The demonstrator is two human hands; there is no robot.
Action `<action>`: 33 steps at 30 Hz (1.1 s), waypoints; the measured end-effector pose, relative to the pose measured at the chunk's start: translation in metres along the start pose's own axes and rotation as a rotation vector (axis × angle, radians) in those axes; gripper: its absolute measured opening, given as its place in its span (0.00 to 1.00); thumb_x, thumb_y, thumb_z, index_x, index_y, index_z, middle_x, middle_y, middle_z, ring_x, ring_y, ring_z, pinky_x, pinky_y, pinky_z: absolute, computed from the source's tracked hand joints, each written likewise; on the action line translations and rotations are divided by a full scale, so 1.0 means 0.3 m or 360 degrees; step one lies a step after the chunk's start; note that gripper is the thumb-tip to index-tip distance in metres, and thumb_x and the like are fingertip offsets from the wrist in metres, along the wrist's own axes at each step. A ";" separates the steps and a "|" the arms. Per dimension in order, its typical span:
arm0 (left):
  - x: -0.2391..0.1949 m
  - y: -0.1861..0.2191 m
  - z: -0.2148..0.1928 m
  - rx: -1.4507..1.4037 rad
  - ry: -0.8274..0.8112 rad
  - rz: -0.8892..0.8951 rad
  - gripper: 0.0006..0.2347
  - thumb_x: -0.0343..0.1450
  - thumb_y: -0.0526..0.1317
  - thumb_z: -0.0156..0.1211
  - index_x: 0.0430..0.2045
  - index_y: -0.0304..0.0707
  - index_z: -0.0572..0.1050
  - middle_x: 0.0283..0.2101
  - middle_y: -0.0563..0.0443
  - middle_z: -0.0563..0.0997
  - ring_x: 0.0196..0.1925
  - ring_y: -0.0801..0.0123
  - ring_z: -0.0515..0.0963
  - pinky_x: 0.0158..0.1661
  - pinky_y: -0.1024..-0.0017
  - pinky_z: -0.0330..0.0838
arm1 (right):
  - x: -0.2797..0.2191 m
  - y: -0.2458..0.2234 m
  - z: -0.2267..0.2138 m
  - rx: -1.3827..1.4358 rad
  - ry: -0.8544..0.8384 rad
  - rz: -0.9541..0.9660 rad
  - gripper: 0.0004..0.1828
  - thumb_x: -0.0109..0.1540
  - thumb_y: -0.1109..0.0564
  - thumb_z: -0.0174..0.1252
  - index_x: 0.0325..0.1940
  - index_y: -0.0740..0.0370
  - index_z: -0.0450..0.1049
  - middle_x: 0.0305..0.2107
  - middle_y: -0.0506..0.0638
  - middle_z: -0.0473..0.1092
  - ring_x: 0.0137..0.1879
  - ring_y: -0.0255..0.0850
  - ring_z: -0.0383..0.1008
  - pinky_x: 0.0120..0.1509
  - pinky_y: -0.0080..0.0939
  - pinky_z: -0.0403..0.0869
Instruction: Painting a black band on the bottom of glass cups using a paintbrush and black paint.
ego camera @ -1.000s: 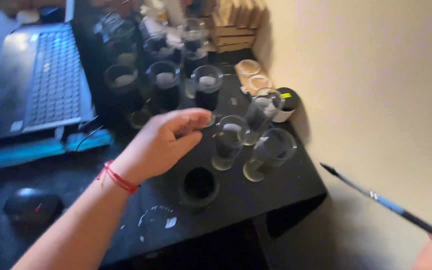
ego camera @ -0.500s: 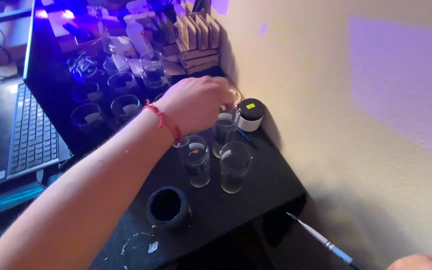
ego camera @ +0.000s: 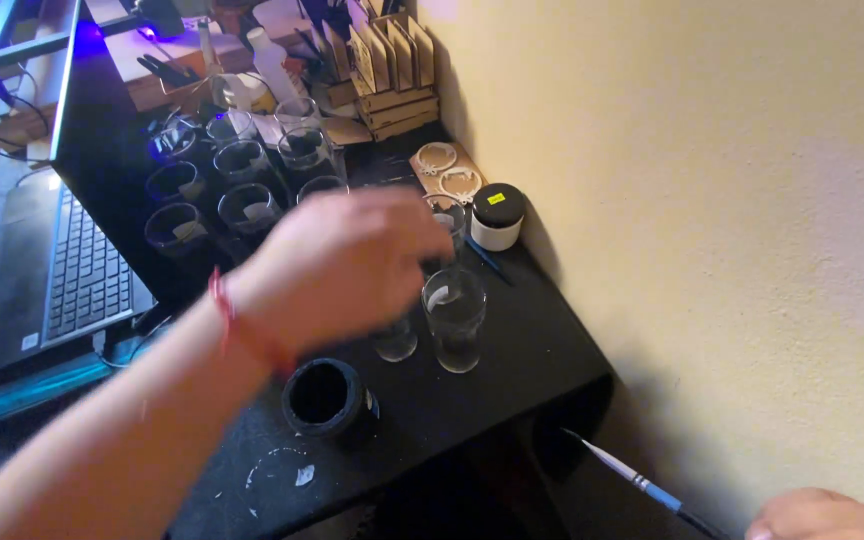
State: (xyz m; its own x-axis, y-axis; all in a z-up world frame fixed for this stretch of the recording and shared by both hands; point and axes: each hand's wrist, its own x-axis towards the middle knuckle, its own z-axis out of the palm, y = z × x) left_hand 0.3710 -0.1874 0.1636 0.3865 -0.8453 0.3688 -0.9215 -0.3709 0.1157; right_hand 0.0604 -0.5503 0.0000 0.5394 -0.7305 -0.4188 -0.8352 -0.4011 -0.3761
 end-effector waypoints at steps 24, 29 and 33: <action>-0.685 0.337 -0.238 -0.0792 -0.0374 0.0062 0.10 0.71 0.40 0.61 0.45 0.47 0.79 0.32 0.56 0.83 0.30 0.68 0.84 0.48 0.61 0.71 | -0.144 0.024 -0.155 0.0933 -0.1331 -0.0135 0.23 0.54 0.69 0.57 0.26 1.07 0.82 0.20 0.82 0.79 0.16 0.46 0.63 0.19 0.44 0.64; -0.931 0.395 -0.098 -0.1998 -0.0076 -0.0265 0.09 0.72 0.31 0.54 0.21 0.30 0.78 0.23 0.54 0.65 0.26 0.67 0.71 0.63 0.54 0.72 | -0.525 -0.460 0.080 0.1197 0.0779 -0.2235 0.11 0.62 0.54 0.53 0.34 0.66 0.66 0.33 0.60 0.73 0.35 0.45 0.79 0.45 0.37 0.77; -1.066 0.450 0.027 -0.2372 0.0261 -0.0436 0.10 0.74 0.40 0.55 0.26 0.30 0.76 0.31 0.45 0.69 0.48 0.49 0.79 0.51 0.56 0.67 | -0.610 -0.774 0.080 0.0887 0.0536 -0.2472 0.07 0.65 0.69 0.58 0.32 0.75 0.75 0.26 0.60 0.72 0.31 0.42 0.73 0.35 0.36 0.68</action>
State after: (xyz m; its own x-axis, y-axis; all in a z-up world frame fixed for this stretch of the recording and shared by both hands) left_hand 0.1233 0.0297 0.0539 0.6306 -0.7294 0.2653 -0.0613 0.2940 0.9538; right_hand 0.1582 -0.3103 0.1441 0.6510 0.0341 0.7584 0.6045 -0.6275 -0.4907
